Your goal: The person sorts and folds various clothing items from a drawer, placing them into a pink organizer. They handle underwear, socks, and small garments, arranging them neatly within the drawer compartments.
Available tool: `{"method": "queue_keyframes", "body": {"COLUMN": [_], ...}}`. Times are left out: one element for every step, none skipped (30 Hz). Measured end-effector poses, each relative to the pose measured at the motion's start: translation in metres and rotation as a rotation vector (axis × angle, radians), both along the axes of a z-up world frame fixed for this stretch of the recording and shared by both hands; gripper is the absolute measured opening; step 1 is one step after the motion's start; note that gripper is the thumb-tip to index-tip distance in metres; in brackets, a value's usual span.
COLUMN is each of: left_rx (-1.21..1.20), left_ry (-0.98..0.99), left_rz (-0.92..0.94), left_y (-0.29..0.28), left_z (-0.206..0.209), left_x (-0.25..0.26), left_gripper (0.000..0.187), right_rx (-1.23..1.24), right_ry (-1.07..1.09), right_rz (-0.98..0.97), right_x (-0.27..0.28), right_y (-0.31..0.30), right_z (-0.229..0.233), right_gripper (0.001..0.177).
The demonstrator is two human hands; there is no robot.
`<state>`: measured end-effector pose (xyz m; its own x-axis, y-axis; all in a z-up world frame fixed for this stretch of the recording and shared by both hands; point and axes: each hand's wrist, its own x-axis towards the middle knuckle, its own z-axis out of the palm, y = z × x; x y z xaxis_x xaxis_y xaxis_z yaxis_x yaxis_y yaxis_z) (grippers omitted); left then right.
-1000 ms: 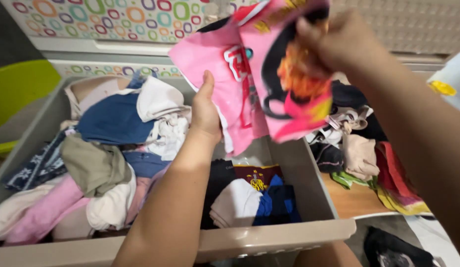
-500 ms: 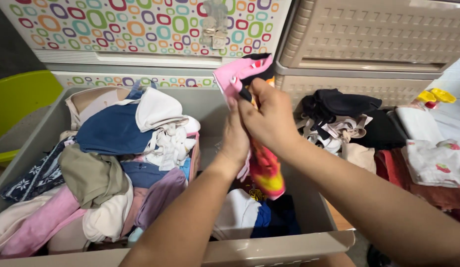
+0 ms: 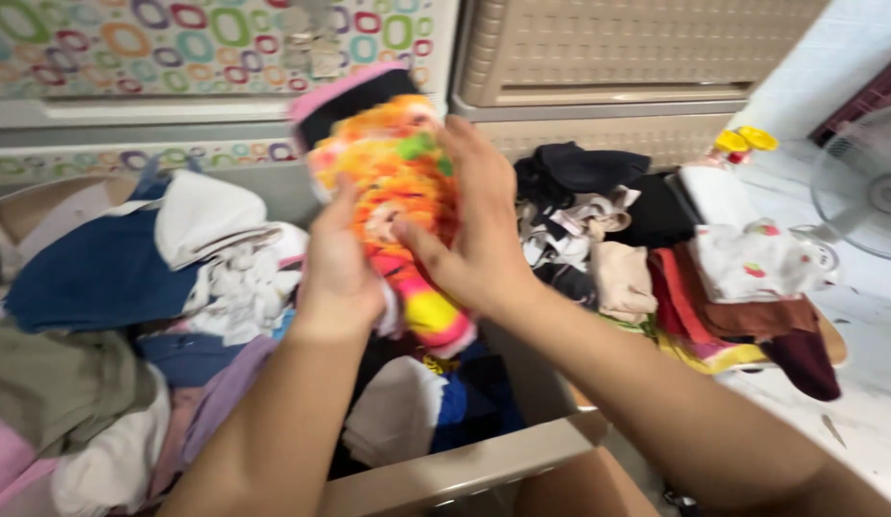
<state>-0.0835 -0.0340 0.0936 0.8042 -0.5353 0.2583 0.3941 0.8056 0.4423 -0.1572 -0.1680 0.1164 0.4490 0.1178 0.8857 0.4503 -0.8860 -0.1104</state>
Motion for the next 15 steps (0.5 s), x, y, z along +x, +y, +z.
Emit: {"method": "queue_keyframes", "body": {"left_rx": [0.0, 0.004, 0.007, -0.033, -0.073, -0.112, -0.184, -0.257, -0.331, -0.304, -0.276, -0.251, -0.124, 0.0, 0.124], "left_ry": [0.017, 0.028, 0.038, 0.053, 0.068, 0.096, 0.071, 0.045, 0.021, 0.042, 0.064, 0.084, -0.024, -0.131, -0.239], "left_rz": [0.049, 0.095, 0.14, 0.106, 0.072, 0.041, -0.04, -0.114, -0.187, -0.189, -0.19, -0.194, -0.088, 0.018, 0.125], "left_y": [0.002, 0.007, 0.006, -0.002, -0.01, -0.022, -0.041, -0.064, -0.086, -0.108, -0.13, -0.147, -0.159, -0.172, -0.184], "left_z": [0.007, 0.016, 0.027, 0.036, 0.043, 0.047, 0.05, 0.053, 0.055, 0.059, 0.062, 0.062, 0.06, 0.057, 0.051], "left_x": [-0.009, -0.02, -0.029, -0.037, -0.046, -0.058, -0.067, -0.074, -0.081, -0.086, -0.091, -0.093, -0.095, -0.096, -0.097], "left_gripper": [0.051, 0.05, 0.049, 0.05, 0.052, 0.053, 0.051, 0.05, 0.049, 0.045, 0.042, 0.039, 0.041, 0.044, 0.05], "right_rx": [0.267, 0.537, 0.805, 1.085, 1.359, 1.633, 1.7, 1.763, 1.825, 1.783, 1.74, 1.779, 1.814, 1.732, 1.649], "right_ry": [0.146, 0.282, 0.415, 0.613, 0.807, 1.008, 0.963, 0.921, 0.878, 0.83, 0.782, 0.833, 0.883, 0.904, 0.922], "right_rz": [0.157, 0.315, 0.478, 0.714, 0.959, 1.209, 1.208, 1.211, 1.212, 1.168, 1.123, 0.98, 0.836, 0.733, 0.631], "right_x": [-0.01, -0.015, -0.019, -0.029, -0.04, -0.052, -0.061, -0.066, -0.072, -0.078, -0.085, -0.096, -0.107, -0.115, -0.123], "right_y": [-0.003, -0.008, -0.017, -0.028, -0.039, -0.05, -0.063, -0.078, -0.096, -0.119, -0.146, -0.179, -0.213, -0.245, -0.28], "right_z": [-0.002, -0.004, -0.005, -0.007, -0.01, -0.013, -0.015, -0.014, -0.012, -0.009, -0.005, -0.003, -0.003, -0.011, -0.023], "right_gripper": [0.071, 0.078, 0.086, 0.08, 0.075, 0.072, 0.072, 0.072, 0.072, 0.067, 0.062, 0.064, 0.067, 0.067, 0.068]}}
